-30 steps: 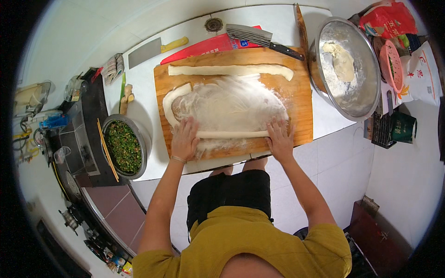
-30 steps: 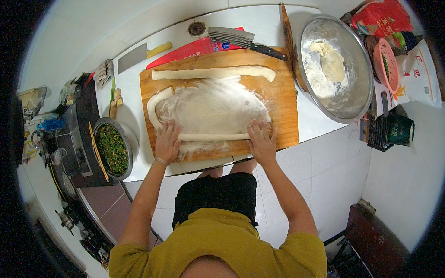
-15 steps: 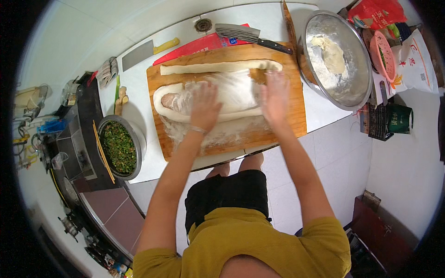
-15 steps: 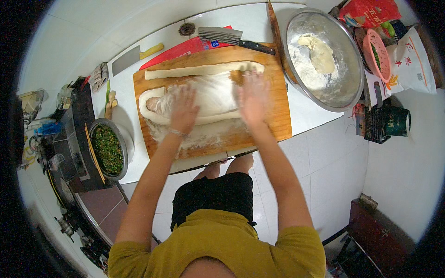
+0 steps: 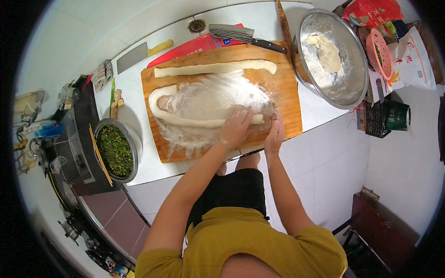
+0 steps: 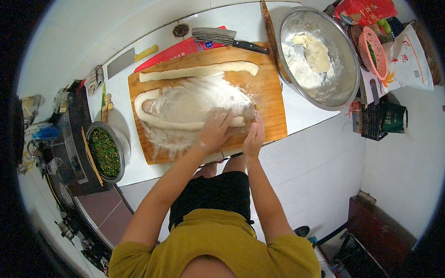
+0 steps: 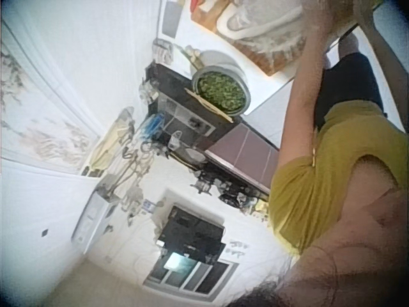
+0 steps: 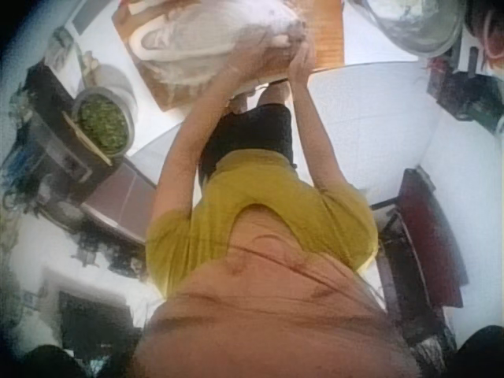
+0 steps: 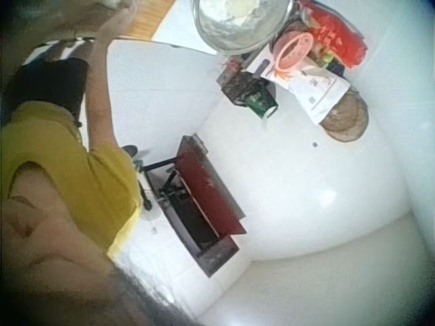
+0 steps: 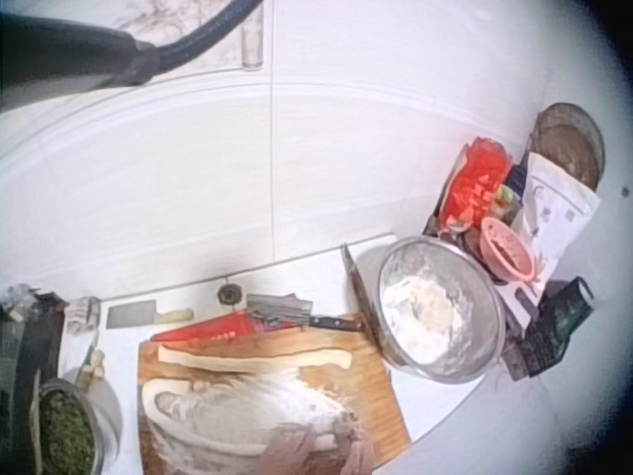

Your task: The person kneads and rolls a piece of dough into a long rope on a floured wooden cutting board. They briefly move to the sink to fill a pot with water, then return to the board to cut the dough rope into small, uniform pieces using a knife.

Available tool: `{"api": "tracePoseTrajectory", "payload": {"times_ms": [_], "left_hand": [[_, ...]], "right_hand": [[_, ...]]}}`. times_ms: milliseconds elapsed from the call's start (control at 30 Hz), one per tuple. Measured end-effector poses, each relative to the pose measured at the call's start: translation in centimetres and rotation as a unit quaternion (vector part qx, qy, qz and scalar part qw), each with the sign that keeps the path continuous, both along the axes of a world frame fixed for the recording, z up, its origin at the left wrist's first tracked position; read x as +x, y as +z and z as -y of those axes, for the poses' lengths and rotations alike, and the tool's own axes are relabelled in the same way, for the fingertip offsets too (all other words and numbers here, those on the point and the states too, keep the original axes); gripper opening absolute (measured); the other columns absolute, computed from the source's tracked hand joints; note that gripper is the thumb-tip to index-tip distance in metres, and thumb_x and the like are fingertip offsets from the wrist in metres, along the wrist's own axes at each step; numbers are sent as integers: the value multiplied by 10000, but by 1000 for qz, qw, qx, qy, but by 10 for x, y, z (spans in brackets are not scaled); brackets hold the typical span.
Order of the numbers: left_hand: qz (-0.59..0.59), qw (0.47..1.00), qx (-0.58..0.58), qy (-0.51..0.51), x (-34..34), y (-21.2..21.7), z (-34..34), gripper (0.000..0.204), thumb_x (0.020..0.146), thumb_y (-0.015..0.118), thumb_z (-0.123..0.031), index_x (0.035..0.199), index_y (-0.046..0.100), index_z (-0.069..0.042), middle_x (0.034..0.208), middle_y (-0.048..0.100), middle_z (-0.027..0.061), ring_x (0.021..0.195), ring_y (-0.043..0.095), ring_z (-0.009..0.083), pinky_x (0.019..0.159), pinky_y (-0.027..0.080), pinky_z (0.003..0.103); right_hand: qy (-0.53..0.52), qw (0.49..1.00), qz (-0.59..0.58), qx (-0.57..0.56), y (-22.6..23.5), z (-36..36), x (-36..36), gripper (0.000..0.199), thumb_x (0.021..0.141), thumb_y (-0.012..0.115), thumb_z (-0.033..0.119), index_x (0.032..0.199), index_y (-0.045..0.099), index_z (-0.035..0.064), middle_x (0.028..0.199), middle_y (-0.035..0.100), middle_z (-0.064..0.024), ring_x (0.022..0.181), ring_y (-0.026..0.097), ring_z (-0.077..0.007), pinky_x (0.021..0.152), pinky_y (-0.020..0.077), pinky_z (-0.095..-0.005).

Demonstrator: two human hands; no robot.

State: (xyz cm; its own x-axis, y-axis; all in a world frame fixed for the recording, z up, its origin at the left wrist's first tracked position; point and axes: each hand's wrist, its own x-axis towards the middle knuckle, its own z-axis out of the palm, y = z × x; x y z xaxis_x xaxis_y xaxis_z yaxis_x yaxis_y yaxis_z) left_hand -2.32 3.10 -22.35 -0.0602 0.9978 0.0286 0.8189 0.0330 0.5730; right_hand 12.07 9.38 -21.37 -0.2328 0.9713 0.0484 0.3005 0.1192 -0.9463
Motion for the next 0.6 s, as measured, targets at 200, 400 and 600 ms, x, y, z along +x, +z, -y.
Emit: {"api": "tracePoseTrajectory", "payload": {"times_ms": [200,400,600], "left_hand": [[186,980,-18,73,-3,-6,-16,402,732,615,-80,1124,526,-51,1099,548,158,1092,483,352,978,351,434],[488,839,-14,240,17,9,-13,636,793,519,-134,1381,292,-46,1447,261,216,1360,220,346,1115,166,382],[404,896,39,182,14,20,-17,750,923,210,-496,1447,41,13,1521,21,204,1415,8,313,1127,4,415]], "right_hand": [[-35,874,-364,-319,-27,-16,-16,598,990,205,419,1321,400,-39,1369,416,-174,1235,418,-235,1043,297,-350],[126,811,-426,-382,-1,-11,-82,753,949,24,543,1420,258,4,1488,250,-92,1365,223,-217,1125,128,-336],[179,793,-431,-391,43,2,-84,740,937,26,574,1463,153,69,1539,98,-26,1412,83,-201,1141,51,-325]]}}
